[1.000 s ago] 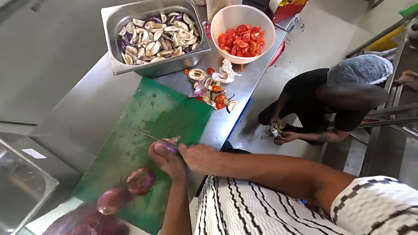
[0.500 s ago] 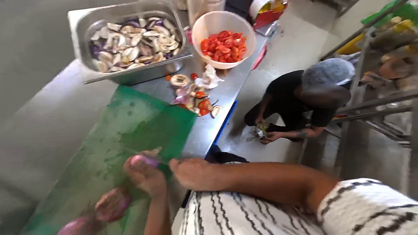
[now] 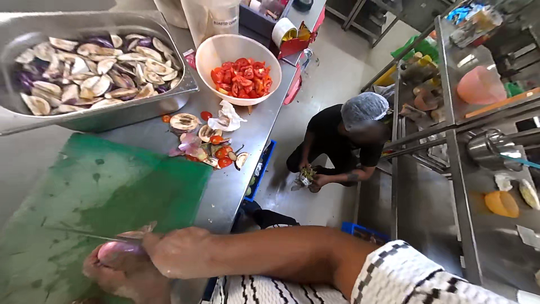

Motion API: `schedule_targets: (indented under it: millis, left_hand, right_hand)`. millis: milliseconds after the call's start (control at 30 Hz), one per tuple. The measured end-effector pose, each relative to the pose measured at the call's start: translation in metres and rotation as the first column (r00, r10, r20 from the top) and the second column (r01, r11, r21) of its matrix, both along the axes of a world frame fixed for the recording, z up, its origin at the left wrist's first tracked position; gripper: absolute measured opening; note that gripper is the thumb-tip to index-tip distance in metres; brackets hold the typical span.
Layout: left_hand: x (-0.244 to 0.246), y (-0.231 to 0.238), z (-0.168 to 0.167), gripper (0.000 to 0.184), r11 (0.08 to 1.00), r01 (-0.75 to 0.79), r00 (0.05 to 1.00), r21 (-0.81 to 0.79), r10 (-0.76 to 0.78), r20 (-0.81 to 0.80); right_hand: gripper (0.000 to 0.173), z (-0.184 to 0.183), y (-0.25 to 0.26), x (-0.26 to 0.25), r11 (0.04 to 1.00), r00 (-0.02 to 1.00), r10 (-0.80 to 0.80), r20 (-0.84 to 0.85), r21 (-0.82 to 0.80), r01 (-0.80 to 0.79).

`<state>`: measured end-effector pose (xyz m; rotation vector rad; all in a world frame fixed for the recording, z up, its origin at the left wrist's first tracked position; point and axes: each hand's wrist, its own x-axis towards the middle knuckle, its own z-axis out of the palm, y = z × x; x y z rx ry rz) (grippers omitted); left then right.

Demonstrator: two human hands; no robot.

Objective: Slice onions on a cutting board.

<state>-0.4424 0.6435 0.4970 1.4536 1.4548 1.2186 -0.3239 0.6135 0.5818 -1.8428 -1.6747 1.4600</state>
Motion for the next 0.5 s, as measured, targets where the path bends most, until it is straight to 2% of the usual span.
schedule_targets:
  millis: [67,133,233,333,400,500]
  left_hand:
    - [0.001,0.001,-0.004,0.047,0.998,0.024,0.999,0.056,-0.025,0.022]
    - [-0.002,0.002,-0.005,0.049,0.997,0.037,0.999,0.061,-0.035,-0.038]
    - [-0.006,0.002,0.000,0.050,1.000,0.025,0.992,0.009,-0.024,-0.122]
    - [-0.008,0.007,-0.001,0.050,1.000,0.018,0.997,0.009,-0.017,-0.070]
    - [-0.001,0.005,-0.002,0.048,0.999,0.034,0.999,0.013,-0.035,0.017]
    - [0.000,0.003,0.001,0.048,0.996,0.073,0.994,0.044,-0.076,0.073]
  right_hand:
    - [0.036,0.004,-0.016,0.009,0.999,0.999,0.036,0.025,-0.008,-0.036]
    - [0.037,0.001,-0.031,0.012,0.996,0.993,0.084,0.079,-0.026,-0.083]
    - [0.034,-0.001,-0.013,0.003,0.999,0.997,0.049,0.066,-0.011,-0.049]
    - [0.035,-0.003,0.007,-0.006,0.999,1.000,-0.016,0.009,0.049,0.016]
    - [0.033,0.002,-0.007,0.003,0.999,0.999,-0.004,0.033,0.033,0.003]
    - [0.038,0.015,-0.028,0.010,0.987,0.983,0.110,0.150,-0.135,-0.090]
